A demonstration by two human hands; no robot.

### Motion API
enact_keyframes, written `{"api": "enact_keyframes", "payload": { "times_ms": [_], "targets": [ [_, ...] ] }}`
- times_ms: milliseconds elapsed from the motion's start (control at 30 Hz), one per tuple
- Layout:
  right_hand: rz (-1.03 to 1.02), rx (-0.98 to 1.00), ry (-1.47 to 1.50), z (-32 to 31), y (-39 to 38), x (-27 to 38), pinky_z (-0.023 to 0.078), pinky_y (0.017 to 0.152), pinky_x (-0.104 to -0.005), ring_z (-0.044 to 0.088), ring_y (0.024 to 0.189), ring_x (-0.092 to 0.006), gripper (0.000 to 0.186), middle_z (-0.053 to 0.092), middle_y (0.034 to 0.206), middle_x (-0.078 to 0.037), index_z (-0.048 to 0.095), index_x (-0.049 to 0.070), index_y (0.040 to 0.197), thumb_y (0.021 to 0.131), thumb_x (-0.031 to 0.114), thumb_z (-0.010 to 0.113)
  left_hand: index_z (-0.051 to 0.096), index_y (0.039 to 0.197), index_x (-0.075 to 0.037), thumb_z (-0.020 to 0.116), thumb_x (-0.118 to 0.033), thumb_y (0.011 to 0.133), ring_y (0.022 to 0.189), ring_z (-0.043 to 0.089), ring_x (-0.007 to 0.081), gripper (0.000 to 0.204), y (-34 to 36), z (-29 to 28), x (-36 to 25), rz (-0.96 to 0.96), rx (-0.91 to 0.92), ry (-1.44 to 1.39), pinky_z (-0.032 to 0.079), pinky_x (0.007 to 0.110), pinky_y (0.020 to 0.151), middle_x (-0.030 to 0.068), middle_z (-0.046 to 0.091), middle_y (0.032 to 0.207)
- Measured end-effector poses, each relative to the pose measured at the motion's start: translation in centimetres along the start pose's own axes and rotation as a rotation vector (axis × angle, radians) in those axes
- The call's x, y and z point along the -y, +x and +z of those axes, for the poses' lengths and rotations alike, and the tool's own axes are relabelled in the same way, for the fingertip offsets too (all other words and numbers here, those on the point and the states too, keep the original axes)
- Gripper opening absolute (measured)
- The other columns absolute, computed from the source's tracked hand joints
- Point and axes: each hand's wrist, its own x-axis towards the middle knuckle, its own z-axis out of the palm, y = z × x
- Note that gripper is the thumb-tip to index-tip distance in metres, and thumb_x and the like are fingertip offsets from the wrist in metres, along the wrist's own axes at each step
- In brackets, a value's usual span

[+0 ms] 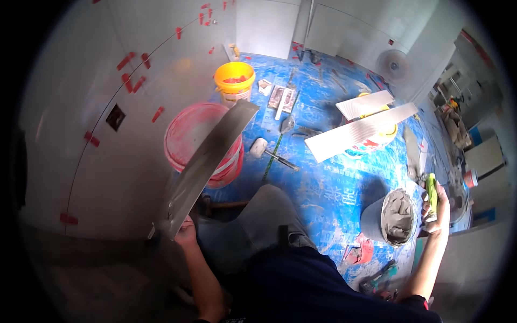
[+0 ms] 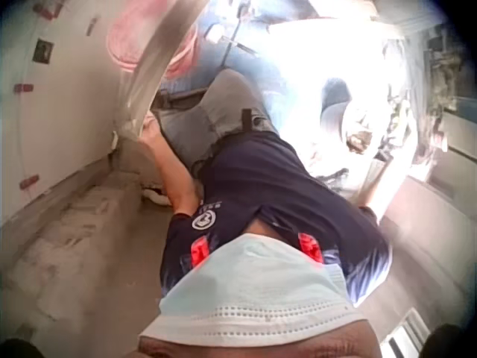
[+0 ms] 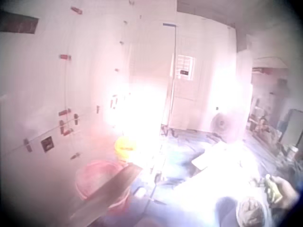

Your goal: The person tests a tile against a wall corner, trims the tile using an angle grinder, and applies mortar onto the tile with a trowel.

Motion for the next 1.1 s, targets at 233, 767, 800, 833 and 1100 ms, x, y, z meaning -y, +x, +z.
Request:
{"api": "enact_keyframes", "payload": {
  "times_ms": [233,767,800,833,1100],
  "targets": [
    [-0.143,-0.462,-1.984,-19.7,12.9,-4.3,0.056,0.072,-0.0465,0.069,0.087,-0.0357,0.038,0.071,0.097,-0.02,0.071,0.001,0.093,0.09,0.037,0.06,0.063,0.114,-0.004,0.061,-0.008,0.087,0.078,0.053,0.0077,0.027,2.5,1.5,11.2,-0.067,-0.073,-0.052,0.033,0.017,0.048,0.0041,0.062,0.11],
    [-0.005,0.924,-0.421,20.3,8.9,-32.3,0.051,0.078,-0.029,0.059,0.087,-0.017,0.039,0.063,0.104,-0.006,0.059,-0.001,0.119,0.106,0.034,0.046,0.055,0.134,-0.008,0.039,-0.047,0.1,0.135,0.043,0.0313,0.055,-1.5,6.2,4.7,0.353,0.083,0.101,0.025,0.053,0.119,0.0095,0.054,0.139],
    [0.221,0.927,-0.149,24.2,9.9,-33.3,0.05,0.084,-0.029,0.059,0.095,-0.0191,0.044,0.062,0.11,-0.008,0.056,-0.003,0.123,0.106,0.036,0.046,0.055,0.134,-0.007,0.038,-0.048,0.1,0.135,0.043,0.0314,0.056,-2.0,6.4,5.2,0.36,0.135,0.095,0.025,0.053,0.119,0.0091,0.053,0.14],
    [0.446,0.903,0.126,28.3,10.1,-34.1,0.049,0.091,-0.029,0.06,0.102,-0.0213,0.049,0.061,0.117,-0.01,0.054,-0.004,0.127,0.105,0.039,0.046,0.055,0.134,-0.007,0.037,-0.049,0.1,0.135,0.042,0.0314,0.057,-2.6,6.5,5.3,0.374,0.185,0.087,0.025,0.054,0.119,0.0086,0.052,0.141],
    [0.576,0.591,0.101,37.9,5.5,-35.3,0.035,0.115,-0.0418,0.044,0.135,-0.0295,0.069,0.043,0.148,-0.022,0.037,-0.01,0.143,0.104,0.046,0.044,0.053,0.138,-0.013,0.034,-0.056,0.097,0.141,0.036,0.0302,0.062,-6.2,8.4,6.5,0.419,0.071,0.071,0.02,0.056,0.12,0.0064,0.049,0.146]
  ]
}}
